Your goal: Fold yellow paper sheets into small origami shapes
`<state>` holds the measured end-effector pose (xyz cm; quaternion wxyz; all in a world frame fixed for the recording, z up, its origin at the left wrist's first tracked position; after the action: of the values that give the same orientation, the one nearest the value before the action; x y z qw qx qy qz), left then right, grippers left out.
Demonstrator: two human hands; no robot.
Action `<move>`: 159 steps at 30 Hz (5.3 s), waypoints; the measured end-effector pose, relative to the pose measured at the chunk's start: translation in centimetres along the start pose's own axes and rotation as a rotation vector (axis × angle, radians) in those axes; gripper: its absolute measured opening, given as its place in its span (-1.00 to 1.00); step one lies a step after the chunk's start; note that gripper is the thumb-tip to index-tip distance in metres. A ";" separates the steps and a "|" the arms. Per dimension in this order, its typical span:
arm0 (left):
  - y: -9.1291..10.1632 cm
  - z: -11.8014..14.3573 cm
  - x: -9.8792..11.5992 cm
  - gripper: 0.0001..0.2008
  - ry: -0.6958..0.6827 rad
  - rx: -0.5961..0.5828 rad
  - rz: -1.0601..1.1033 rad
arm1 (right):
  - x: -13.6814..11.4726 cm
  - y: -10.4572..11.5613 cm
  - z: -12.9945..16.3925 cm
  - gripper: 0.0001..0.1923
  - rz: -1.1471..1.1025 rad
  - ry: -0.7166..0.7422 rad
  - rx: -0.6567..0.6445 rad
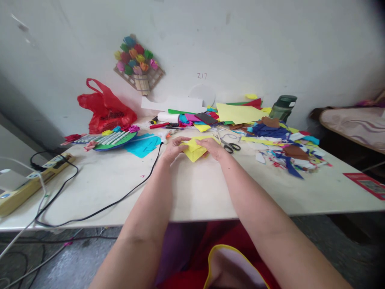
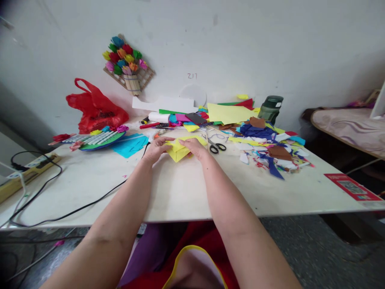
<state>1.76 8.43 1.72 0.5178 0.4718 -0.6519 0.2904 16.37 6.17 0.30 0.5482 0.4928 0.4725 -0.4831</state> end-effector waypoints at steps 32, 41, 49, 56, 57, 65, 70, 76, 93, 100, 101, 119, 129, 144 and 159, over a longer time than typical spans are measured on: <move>0.0 -0.5 -2.6 -0.64 0.117 -0.043 0.084 | -0.6 0.1 -0.1 -0.73 0.141 0.097 0.067; 0.4 -0.5 -2.4 -0.66 0.145 0.021 0.150 | -0.7 0.2 0.1 -0.71 0.140 0.092 0.077; 0.0 -0.3 -2.4 -0.74 0.149 -0.065 0.158 | -0.4 0.1 -0.2 -0.73 0.133 0.088 0.060; -0.1 -0.3 -2.5 -0.69 0.161 -0.111 0.196 | -0.3 0.1 0.0 -0.76 0.066 0.041 0.054; -0.1 -0.2 -2.5 -0.70 0.165 -0.113 0.197 | -0.3 0.1 0.1 -0.76 0.057 0.038 0.053; -0.4 0.0 -2.2 -0.74 0.181 -0.098 0.183 | 0.0 0.0 -0.1 -0.74 0.011 0.031 0.037; -0.5 0.1 -2.2 -0.75 0.188 -0.090 0.180 | 0.0 -0.1 -0.2 -0.74 0.037 0.028 0.026; -0.6 0.1 -1.7 -0.71 0.159 -0.113 0.161 | -0.2 0.0 -0.1 -0.72 0.070 0.038 0.039; 0.0 0.2 -0.9 -0.61 0.059 -0.083 0.108 | 0.0 -0.1 0.1 -0.70 0.037 0.002 0.027; 0.0 0.2 -1.4 -0.54 0.073 -0.108 0.132 | 0.1 -0.2 0.1 -0.72 -0.035 0.002 0.010; 0.0 0.2 -1.4 -0.53 0.074 -0.117 0.140 | 0.1 -0.3 0.1 -0.72 -0.046 -0.004 0.006; -0.2 0.3 -2.1 -0.73 0.183 -0.118 0.208 | -0.5 -0.3 0.2 -0.75 0.044 0.050 0.030; -0.8 0.5 -3.1 -0.75 0.323 -0.085 0.281 | -0.8 -0.6 0.4 -0.81 0.098 0.088 0.035; -0.7 0.5 -2.0 -0.69 0.190 -0.076 0.087 | -1.6 -1.0 0.8 -0.81 0.112 0.135 0.053; -0.5 0.6 -1.3 -0.70 0.115 -0.034 -0.059 | -1.7 -1.4 0.2 -0.80 0.264 0.247 0.059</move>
<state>2.04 8.11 0.29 0.5708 0.4644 -0.6117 0.2905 14.84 6.02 1.91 0.5299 0.6219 0.4534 -0.3563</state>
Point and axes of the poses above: each hand's wrist, its own z-axis away from the middle knuckle, its own y-axis out of the back of the hand, x = y × z, the point moved 8 cm from there along -z, towards the middle knuckle, and after that the axes turned 5 degrees about -y, right-handed, at the moved point
